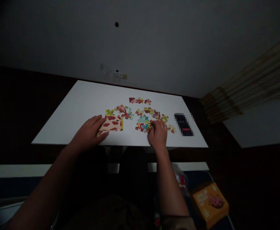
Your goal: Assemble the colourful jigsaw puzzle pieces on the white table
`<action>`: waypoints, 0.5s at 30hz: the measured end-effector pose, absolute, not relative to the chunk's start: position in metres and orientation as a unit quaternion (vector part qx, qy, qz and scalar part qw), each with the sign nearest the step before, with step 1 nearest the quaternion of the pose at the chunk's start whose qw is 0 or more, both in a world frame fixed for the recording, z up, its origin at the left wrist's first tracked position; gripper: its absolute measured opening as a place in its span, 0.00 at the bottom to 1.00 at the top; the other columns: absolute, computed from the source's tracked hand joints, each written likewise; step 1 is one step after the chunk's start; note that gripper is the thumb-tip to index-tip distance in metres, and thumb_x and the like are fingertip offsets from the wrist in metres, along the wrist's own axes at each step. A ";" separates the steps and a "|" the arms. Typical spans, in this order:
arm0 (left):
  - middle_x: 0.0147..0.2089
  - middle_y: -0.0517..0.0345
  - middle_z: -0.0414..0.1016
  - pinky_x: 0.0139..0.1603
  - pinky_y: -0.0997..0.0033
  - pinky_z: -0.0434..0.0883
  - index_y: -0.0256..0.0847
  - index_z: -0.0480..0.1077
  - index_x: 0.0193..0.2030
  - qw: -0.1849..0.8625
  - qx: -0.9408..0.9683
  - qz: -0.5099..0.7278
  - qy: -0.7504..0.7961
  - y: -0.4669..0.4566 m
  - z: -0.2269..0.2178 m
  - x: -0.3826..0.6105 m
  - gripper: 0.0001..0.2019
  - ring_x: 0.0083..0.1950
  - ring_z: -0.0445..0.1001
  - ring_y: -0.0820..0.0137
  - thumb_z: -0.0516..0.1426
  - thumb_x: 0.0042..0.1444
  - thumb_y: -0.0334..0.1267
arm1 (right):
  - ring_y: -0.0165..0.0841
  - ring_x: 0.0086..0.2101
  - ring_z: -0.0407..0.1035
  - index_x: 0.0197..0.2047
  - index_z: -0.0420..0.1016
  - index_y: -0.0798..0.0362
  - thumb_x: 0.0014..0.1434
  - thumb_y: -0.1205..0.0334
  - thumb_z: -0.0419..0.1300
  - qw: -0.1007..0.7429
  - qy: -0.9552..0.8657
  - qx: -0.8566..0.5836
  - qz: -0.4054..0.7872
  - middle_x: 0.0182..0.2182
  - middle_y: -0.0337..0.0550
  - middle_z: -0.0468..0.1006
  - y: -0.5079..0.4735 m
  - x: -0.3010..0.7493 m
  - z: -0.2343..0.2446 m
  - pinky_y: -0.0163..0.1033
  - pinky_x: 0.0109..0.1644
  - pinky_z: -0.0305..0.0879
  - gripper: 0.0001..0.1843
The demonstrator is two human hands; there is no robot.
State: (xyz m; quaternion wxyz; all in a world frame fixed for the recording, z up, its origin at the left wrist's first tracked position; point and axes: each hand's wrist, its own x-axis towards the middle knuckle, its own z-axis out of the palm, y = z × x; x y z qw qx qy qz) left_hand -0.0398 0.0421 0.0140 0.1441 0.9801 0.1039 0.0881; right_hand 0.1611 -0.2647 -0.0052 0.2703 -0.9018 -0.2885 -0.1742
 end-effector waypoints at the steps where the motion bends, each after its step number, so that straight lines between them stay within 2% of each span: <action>1: 0.79 0.42 0.57 0.79 0.44 0.55 0.40 0.60 0.77 0.136 0.982 0.082 0.102 0.040 0.013 -0.033 0.35 0.79 0.57 0.48 0.53 0.69 0.55 | 0.50 0.55 0.69 0.53 0.77 0.54 0.64 0.66 0.51 0.272 -0.277 -0.904 -0.179 0.52 0.56 0.81 -0.271 0.166 -0.008 0.58 0.64 0.63 0.19; 4: 0.80 0.43 0.56 0.80 0.41 0.52 0.42 0.58 0.79 0.114 0.986 0.066 0.106 0.036 0.009 -0.020 0.36 0.81 0.53 0.45 0.52 0.70 0.56 | 0.49 0.54 0.70 0.53 0.77 0.57 0.64 0.66 0.51 0.293 -0.249 -0.902 -0.194 0.51 0.57 0.81 -0.283 0.175 -0.014 0.56 0.63 0.63 0.19; 10: 0.79 0.44 0.59 0.78 0.40 0.56 0.43 0.58 0.79 0.095 0.988 0.070 0.100 0.035 0.011 -0.022 0.34 0.79 0.58 0.45 0.51 0.70 0.53 | 0.46 0.52 0.72 0.51 0.79 0.55 0.63 0.66 0.51 0.365 -0.219 -0.881 -0.207 0.49 0.54 0.82 -0.286 0.174 -0.016 0.53 0.61 0.65 0.18; 13: 0.78 0.44 0.61 0.77 0.39 0.58 0.44 0.61 0.77 0.106 0.986 0.087 0.093 0.036 0.011 -0.024 0.33 0.78 0.60 0.45 0.52 0.69 0.52 | 0.44 0.50 0.73 0.48 0.80 0.54 0.64 0.64 0.52 0.454 -0.166 -0.847 -0.222 0.46 0.52 0.82 -0.288 0.171 -0.016 0.51 0.59 0.66 0.16; 15: 0.77 0.44 0.62 0.77 0.40 0.59 0.44 0.63 0.76 0.114 0.984 0.097 0.092 0.037 0.010 -0.024 0.32 0.77 0.60 0.45 0.53 0.68 0.52 | 0.42 0.47 0.74 0.42 0.79 0.53 0.61 0.63 0.56 0.556 -0.096 -0.793 -0.230 0.43 0.48 0.82 -0.291 0.171 -0.016 0.48 0.56 0.67 0.11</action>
